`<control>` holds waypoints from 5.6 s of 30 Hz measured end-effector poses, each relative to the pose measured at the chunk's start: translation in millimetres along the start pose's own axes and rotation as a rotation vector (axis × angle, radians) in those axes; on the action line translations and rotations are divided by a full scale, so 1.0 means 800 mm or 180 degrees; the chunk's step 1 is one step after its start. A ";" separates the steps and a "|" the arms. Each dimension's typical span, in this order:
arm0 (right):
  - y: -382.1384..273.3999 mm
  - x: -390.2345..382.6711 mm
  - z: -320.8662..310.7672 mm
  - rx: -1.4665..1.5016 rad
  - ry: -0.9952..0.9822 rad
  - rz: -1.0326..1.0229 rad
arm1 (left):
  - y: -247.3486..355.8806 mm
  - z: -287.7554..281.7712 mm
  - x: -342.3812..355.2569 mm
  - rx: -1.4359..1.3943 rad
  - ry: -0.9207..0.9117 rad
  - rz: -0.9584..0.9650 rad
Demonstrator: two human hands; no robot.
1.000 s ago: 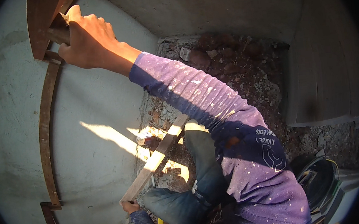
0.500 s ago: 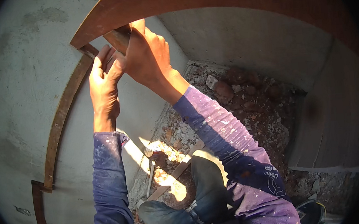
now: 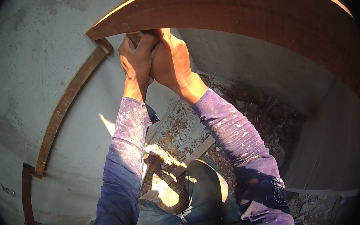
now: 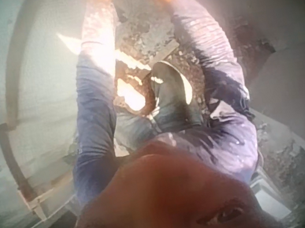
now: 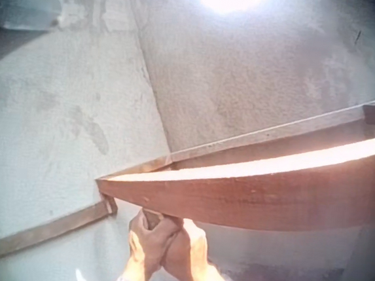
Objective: Measure, position, and nail wooden supports into a concrete wall to create a frame.
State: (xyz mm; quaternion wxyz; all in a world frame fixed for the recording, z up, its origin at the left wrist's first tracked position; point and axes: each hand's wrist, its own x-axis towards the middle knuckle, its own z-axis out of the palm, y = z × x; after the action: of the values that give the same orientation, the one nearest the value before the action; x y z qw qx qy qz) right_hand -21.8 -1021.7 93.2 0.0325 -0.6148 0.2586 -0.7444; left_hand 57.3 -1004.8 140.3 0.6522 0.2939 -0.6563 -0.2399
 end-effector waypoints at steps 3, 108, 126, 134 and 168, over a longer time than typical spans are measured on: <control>0.005 0.005 -0.001 0.0049 0.0145 -0.0428 | -0.009 0.002 0.001 -0.0084 0.0054 0.0015; 0.001 0.015 -0.001 -0.0665 0.0136 -0.0369 | -0.016 -0.011 0.026 -0.0408 -0.0783 -0.0259; -0.020 0.007 -0.020 -0.0425 -0.0266 0.0141 | 0.052 -0.219 -0.160 0.0854 -0.0300 -0.1054; 0.101 -0.322 -0.055 0.0594 -0.1515 0.3618 | 0.040 -0.500 -0.611 0.2028 0.2226 -0.2947; 0.121 -0.625 0.028 -0.0830 -0.2308 0.4572 | 0.098 -0.475 -0.862 0.1103 0.3257 -0.4282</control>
State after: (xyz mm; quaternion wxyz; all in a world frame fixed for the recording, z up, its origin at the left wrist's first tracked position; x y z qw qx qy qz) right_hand 94.0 -929.9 -395.0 0.5119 -0.5005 0.6477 -0.2606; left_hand 414.4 -441.3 -285.4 0.5330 0.7874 0.0044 -0.3098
